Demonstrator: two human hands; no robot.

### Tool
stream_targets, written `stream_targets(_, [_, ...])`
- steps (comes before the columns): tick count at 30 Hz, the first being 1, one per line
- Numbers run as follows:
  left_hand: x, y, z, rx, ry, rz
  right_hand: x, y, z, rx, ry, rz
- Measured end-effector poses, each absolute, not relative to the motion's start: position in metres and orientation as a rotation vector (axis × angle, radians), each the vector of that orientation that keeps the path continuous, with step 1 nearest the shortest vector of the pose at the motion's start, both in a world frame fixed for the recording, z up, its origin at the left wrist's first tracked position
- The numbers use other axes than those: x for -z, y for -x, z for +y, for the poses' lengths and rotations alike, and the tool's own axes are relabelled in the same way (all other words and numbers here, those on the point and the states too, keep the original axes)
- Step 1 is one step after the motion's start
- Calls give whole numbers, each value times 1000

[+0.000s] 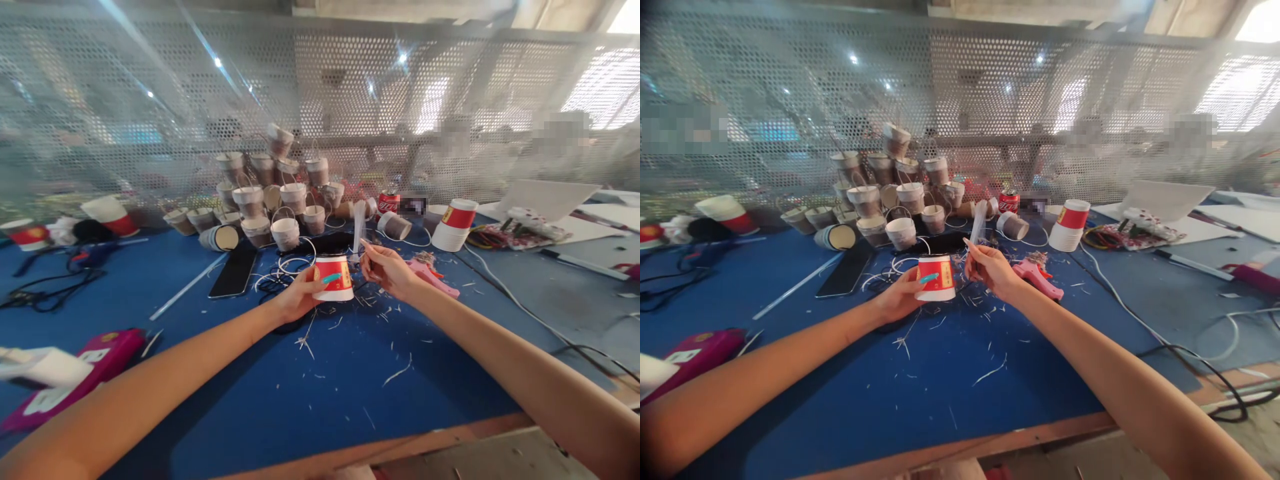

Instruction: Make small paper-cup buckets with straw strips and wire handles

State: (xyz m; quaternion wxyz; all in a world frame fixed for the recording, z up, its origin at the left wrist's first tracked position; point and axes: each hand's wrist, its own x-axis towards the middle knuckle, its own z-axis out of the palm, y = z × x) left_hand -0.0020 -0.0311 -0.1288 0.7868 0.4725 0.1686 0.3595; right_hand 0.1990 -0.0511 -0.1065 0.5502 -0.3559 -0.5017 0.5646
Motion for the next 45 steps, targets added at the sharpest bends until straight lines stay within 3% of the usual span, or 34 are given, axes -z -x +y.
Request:
stream_targets(10, [131,5,-29,-703,-979,343,113,-194,-52,-1366,883,-1181])
stream_targets(17, [128,5,-29,-715,-929,372,113,-206,-49,-1159,1014,-990])
stream_targets(26, [131,6,-26,-731,-936,334,108,-199,-66,-889,947,-1625])
stream_targets(32, [130,5,-27,-748,-958,330,119,-188,-66,-823,1032,-1637])
stream_targets(39, [132,6,-25,-763,-966,347,115,-190,-70,-492,1150,-1712])
stream_targets(45, [136,9,-19,-804,-895,355,116,-196,-60,-499,1267,-1666])
